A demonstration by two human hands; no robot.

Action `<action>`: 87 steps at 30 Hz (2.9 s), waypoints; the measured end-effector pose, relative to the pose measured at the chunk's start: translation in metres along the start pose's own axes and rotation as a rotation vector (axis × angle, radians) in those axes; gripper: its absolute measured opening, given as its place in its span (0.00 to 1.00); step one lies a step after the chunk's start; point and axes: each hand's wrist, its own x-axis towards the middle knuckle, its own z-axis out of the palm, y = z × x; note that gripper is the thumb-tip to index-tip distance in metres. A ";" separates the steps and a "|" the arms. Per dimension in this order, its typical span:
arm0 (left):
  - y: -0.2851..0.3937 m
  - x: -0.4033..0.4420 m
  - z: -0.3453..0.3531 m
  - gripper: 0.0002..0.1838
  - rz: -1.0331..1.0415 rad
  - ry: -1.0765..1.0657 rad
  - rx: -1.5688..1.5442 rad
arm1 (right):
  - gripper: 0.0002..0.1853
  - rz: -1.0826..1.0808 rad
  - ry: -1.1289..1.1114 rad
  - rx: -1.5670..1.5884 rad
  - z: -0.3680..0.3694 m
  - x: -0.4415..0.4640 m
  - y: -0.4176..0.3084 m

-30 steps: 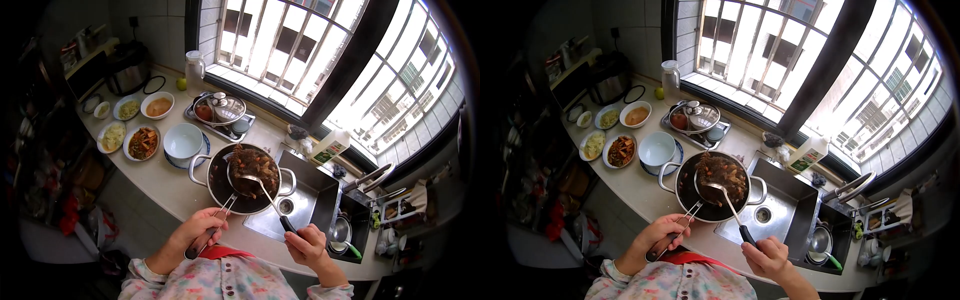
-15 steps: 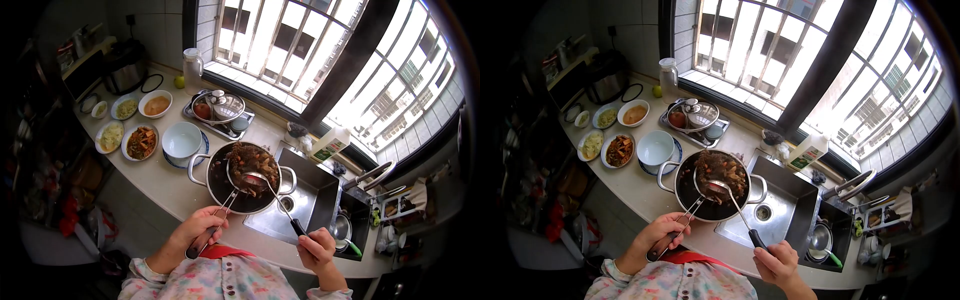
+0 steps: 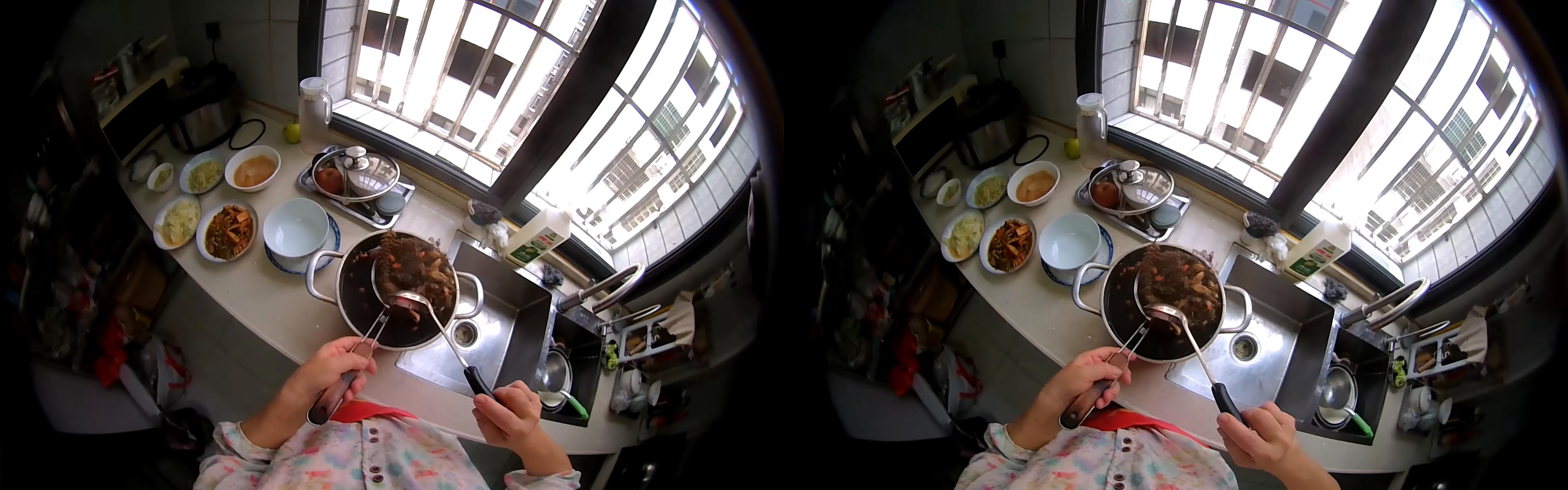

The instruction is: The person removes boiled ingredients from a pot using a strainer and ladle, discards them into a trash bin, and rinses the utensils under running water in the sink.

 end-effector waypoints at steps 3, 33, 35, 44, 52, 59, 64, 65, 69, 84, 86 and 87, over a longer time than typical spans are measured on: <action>-0.002 0.002 -0.002 0.17 0.021 -0.007 -0.022 | 0.20 0.017 -0.034 0.008 -0.003 -0.003 -0.002; 0.019 -0.020 0.009 0.18 0.099 -0.050 -0.024 | 0.15 0.146 0.187 -0.036 -0.026 -0.026 -0.010; 0.020 -0.024 0.011 0.18 0.111 -0.049 -0.012 | 0.16 0.144 0.215 -0.038 -0.025 -0.028 -0.010; 0.012 -0.037 0.021 0.18 0.159 0.000 -0.007 | 0.17 0.124 0.240 -0.011 -0.017 -0.040 -0.002; -0.003 -0.037 0.034 0.20 0.197 0.053 -0.061 | 0.17 -0.006 0.178 0.017 -0.011 -0.055 0.017; -0.013 -0.043 0.053 0.19 0.247 0.124 -0.121 | 0.17 -0.038 0.139 0.044 -0.005 -0.058 0.041; -0.014 -0.048 0.072 0.19 0.280 0.170 -0.162 | 0.11 0.292 0.213 0.229 0.000 -0.042 0.067; -0.013 -0.049 0.074 0.19 0.275 0.162 -0.151 | 0.09 0.396 0.251 0.291 0.010 -0.049 0.084; -0.014 -0.044 0.078 0.20 0.288 0.097 -0.173 | 0.06 0.752 0.336 0.617 0.026 -0.017 0.094; -0.137 -0.232 -0.039 0.27 0.675 0.100 -0.556 | 0.06 0.436 0.107 0.764 0.159 0.071 -0.021; -0.166 -0.294 -0.060 0.27 0.695 0.286 -0.576 | 0.05 0.452 -0.096 0.883 0.190 0.085 -0.117; -0.182 -0.322 -0.071 0.26 0.717 0.385 -0.622 | 0.05 0.473 -0.148 0.910 0.213 0.088 -0.151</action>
